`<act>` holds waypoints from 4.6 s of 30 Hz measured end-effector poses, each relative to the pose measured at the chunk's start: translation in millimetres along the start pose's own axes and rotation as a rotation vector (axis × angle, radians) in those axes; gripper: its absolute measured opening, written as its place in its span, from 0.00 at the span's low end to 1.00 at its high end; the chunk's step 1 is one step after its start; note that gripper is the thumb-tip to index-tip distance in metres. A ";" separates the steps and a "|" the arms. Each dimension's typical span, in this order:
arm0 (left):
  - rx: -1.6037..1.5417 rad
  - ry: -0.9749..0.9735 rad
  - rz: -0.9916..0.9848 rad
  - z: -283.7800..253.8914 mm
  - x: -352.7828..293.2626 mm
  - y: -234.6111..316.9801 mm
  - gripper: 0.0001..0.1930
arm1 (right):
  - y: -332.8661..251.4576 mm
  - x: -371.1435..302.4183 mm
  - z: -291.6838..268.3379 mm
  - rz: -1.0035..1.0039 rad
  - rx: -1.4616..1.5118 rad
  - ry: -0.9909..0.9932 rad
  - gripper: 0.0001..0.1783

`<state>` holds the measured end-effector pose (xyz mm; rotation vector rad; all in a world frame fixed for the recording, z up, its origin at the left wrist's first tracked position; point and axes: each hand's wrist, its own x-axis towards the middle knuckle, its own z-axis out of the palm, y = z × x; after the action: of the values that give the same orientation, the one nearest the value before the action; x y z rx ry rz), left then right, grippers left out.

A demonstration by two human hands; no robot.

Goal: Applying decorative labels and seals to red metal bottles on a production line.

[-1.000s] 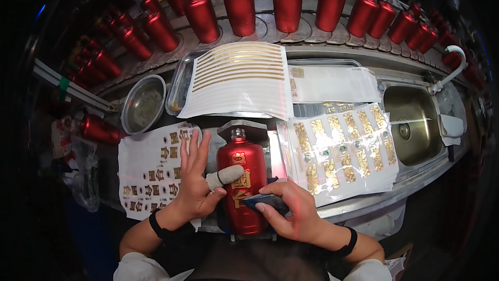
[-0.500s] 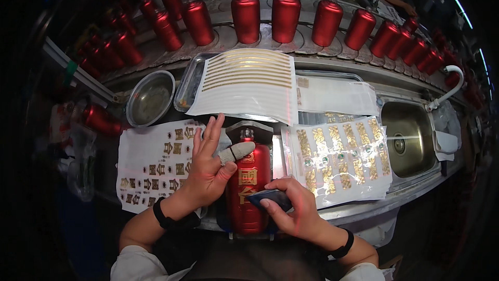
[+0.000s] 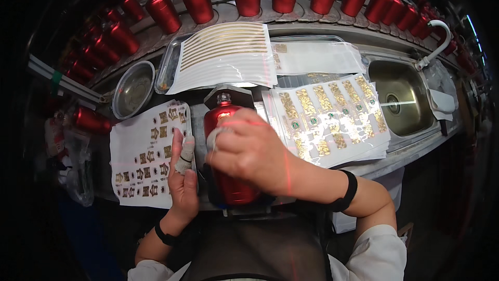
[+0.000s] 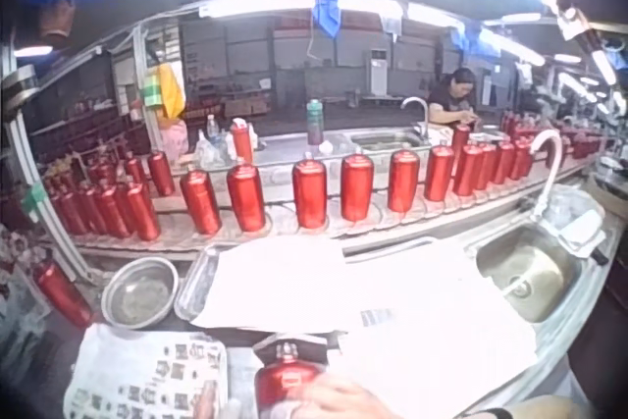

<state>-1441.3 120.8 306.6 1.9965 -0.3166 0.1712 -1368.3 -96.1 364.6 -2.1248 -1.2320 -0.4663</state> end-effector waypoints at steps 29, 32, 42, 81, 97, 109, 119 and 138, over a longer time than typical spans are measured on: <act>-0.512 -0.134 -0.580 32.3 21.1 31.1 0.43 | 118.5 -250.0 -130.9 1.424 -0.595 0.305 0.17; -0.428 -0.027 -0.441 35.0 20.0 32.7 0.34 | 136.1 -282.8 -149.1 1.535 -0.363 0.234 0.18; -0.268 0.007 -0.221 -5.6 36.3 26.3 0.34 | 59.2 -137.4 -146.8 1.078 -0.488 0.146 0.07; -0.628 -0.077 -0.529 -22.4 -14.7 4.7 0.29 | -39.1 -72.0 -12.4 1.018 0.544 0.034 0.07; -0.407 -0.122 -0.376 -17.9 -3.3 -0.2 0.33 | -42.0 -69.0 -2.4 1.135 0.667 0.129 0.13; -0.398 -0.348 -0.265 -2.8 -1.3 -11.0 0.45 | -45.8 -64.6 -3.1 1.162 0.634 -0.121 0.47; -0.424 -0.170 -0.374 -13.1 2.6 -9.0 0.39 | -22.3 -88.8 -1.6 1.276 1.065 -0.096 0.11; -0.379 -0.284 -0.451 -13.0 -4.6 -4.8 0.38 | -49.8 -81.7 -30.2 1.289 0.991 0.128 0.05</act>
<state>-1444.0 135.2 306.9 1.6623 -0.0619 -0.4322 -1451.9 -150.8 356.5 -1.4967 0.1856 0.4923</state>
